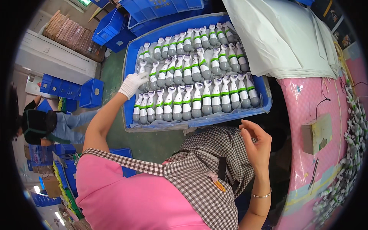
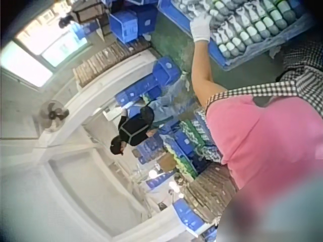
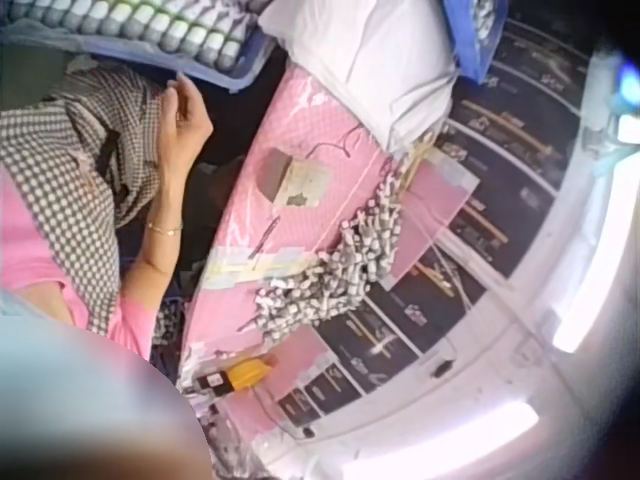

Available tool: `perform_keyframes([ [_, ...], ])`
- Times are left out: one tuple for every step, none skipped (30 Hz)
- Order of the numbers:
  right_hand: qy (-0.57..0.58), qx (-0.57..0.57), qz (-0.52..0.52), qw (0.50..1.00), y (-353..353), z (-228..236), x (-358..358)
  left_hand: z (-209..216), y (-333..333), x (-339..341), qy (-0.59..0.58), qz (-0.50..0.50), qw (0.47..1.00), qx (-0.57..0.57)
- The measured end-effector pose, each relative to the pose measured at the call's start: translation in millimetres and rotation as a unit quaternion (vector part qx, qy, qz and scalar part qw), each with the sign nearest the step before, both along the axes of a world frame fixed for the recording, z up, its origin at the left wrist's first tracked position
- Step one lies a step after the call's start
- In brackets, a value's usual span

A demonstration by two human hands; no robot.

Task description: Applying seals or components to the necks of plastic tubes and organizing them into a crate.

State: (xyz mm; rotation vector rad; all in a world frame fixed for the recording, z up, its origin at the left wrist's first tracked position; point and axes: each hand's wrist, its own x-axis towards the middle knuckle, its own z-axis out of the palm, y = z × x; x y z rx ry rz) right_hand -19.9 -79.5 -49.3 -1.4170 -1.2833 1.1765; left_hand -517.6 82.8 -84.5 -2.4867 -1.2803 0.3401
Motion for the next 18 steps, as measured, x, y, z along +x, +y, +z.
perform_keyframes([
  [-0.002,0.001,-0.001,1.000,-1.4,-0.6,0.7,-3.7,2.5,4.1,-0.036,-0.008,0.999,-0.019],
  [-0.002,-0.006,-0.008,1.000,-3.1,-1.5,1.5,-5.7,3.9,8.3,-0.071,-0.015,0.997,-0.038],
  [0.000,-0.013,-0.014,1.000,-5.0,-2.7,2.8,-5.2,0.7,10.9,-0.083,0.021,0.995,-0.059],
  [0.000,-0.012,-0.014,1.000,-7.2,-4.1,4.6,-7.4,-2.6,10.0,-0.083,0.021,0.995,-0.057],
  [-0.001,-0.015,-0.022,1.000,-10.0,-5.8,7.1,-12.0,-5.2,8.2,-0.116,0.012,0.991,-0.070],
  [-0.002,-0.019,-0.030,0.999,-13.3,-7.5,9.8,-15.1,-7.5,6.7,-0.148,0.003,0.985,-0.084],
  [-0.001,-0.017,-0.029,0.999,-16.7,-9.4,12.8,-14.5,-8.8,2.6,-0.147,0.011,0.985,-0.088],
  [0.012,-0.021,-0.042,0.999,-20.7,-11.3,16.1,-16.4,-10.6,2.4,-0.146,0.012,0.985,-0.086],
  [0.026,-0.025,-0.055,0.998,-22.7,-13.2,19.5,-17.6,-12.9,3.1,-0.196,0.073,0.978,-0.005],
  [0.027,-0.024,-0.055,0.998,-24.3,-15.5,23.0,-18.5,-14.3,3.1,-0.243,0.133,0.958,0.075],
  [0.052,-0.027,-0.060,0.996,-25.3,-18.4,26.5,-28.6,-11.9,0.0,-0.307,0.172,0.929,0.117],
  [0.077,-0.030,-0.066,0.994,-25.5,-20.1,28.5,-34.5,-9.3,1.1,-0.307,0.172,0.929,0.117],
  [0.077,-0.032,-0.067,0.994,-25.9,-20.5,29.0,-38.4,-8.5,7.2,-0.330,0.226,0.910,0.109],
  [0.078,-0.036,-0.063,0.994,-24.3,-20.2,29.4,-42.4,-7.8,9.4,-0.352,0.280,0.887,0.101],
  [0.079,-0.040,-0.060,0.994,-23.8,-20.1,29.9,-62.9,-6.0,-2.1,-0.362,0.303,0.878,0.079],
  [0.079,-0.039,-0.063,0.994,-24.2,-21.3,31.4,-62.2,-5.7,1.5,-0.363,0.300,0.879,0.078],
  [0.073,-0.036,-0.061,0.995,-25.6,-22.8,31.7,-61.4,-8.6,6.0,-0.342,0.319,0.881,0.069],
  [0.067,-0.033,-0.060,0.995,-27.5,-23.3,32.1,-60.6,-10.8,10.1,-0.322,0.337,0.883,0.060],
])
